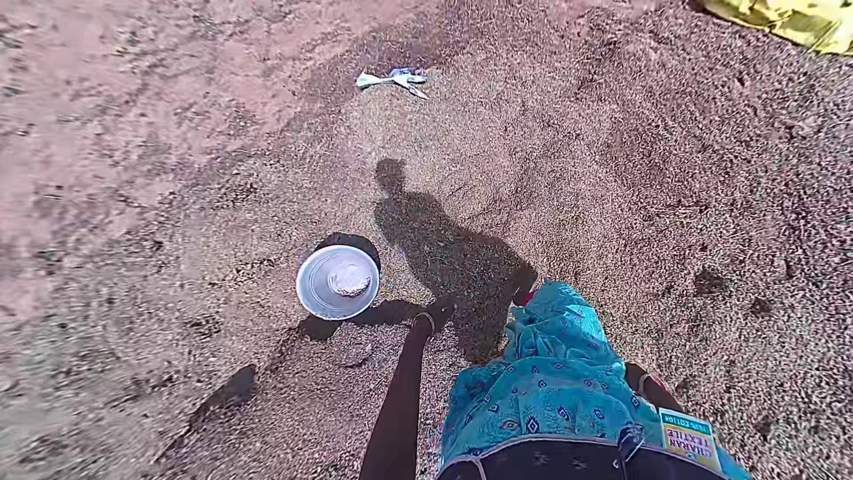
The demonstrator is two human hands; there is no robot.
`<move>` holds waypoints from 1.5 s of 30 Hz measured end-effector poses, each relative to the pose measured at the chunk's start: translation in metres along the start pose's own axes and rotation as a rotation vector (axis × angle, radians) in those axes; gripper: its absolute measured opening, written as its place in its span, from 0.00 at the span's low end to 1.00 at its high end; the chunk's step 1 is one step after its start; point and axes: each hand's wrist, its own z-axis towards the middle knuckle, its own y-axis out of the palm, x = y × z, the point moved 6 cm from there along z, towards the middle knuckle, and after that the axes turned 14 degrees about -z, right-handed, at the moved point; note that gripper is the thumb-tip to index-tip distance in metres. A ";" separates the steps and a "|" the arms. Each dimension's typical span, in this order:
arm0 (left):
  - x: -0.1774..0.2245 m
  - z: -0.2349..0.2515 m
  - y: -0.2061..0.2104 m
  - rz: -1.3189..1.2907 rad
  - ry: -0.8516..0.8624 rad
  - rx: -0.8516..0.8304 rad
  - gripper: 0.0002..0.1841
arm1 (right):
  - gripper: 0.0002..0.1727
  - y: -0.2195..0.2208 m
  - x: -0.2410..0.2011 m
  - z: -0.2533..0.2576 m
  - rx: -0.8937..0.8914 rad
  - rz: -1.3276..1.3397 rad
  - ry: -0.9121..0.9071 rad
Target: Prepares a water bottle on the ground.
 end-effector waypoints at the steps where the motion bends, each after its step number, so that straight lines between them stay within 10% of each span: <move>1: 0.001 0.021 -0.007 -0.010 -0.029 0.007 0.26 | 0.21 -0.023 -0.003 0.016 -0.046 0.000 0.015; 10: -0.051 0.112 -0.023 -0.302 -0.576 0.052 0.24 | 0.20 -0.316 -0.067 0.153 0.100 -0.097 0.149; 19: 0.110 0.160 -0.123 -0.507 -0.468 0.334 0.23 | 0.25 -0.543 -0.326 0.185 0.119 -0.311 -0.236; 26: 0.229 0.242 -0.158 -0.362 -0.387 0.059 0.22 | 0.25 -0.613 -0.482 0.210 -0.008 -0.588 -0.497; 33: 0.187 0.379 -0.232 -0.645 -0.641 0.297 0.27 | 0.25 -0.780 -0.513 0.311 0.060 -0.654 -0.252; 37: 0.272 0.432 -0.299 -0.801 -0.561 0.324 0.25 | 0.22 -0.886 -0.483 0.333 0.034 -0.562 -0.099; 45: 0.415 0.518 -0.476 -0.676 -0.217 0.323 0.22 | 0.21 -1.009 -0.577 0.317 0.285 -0.091 -0.091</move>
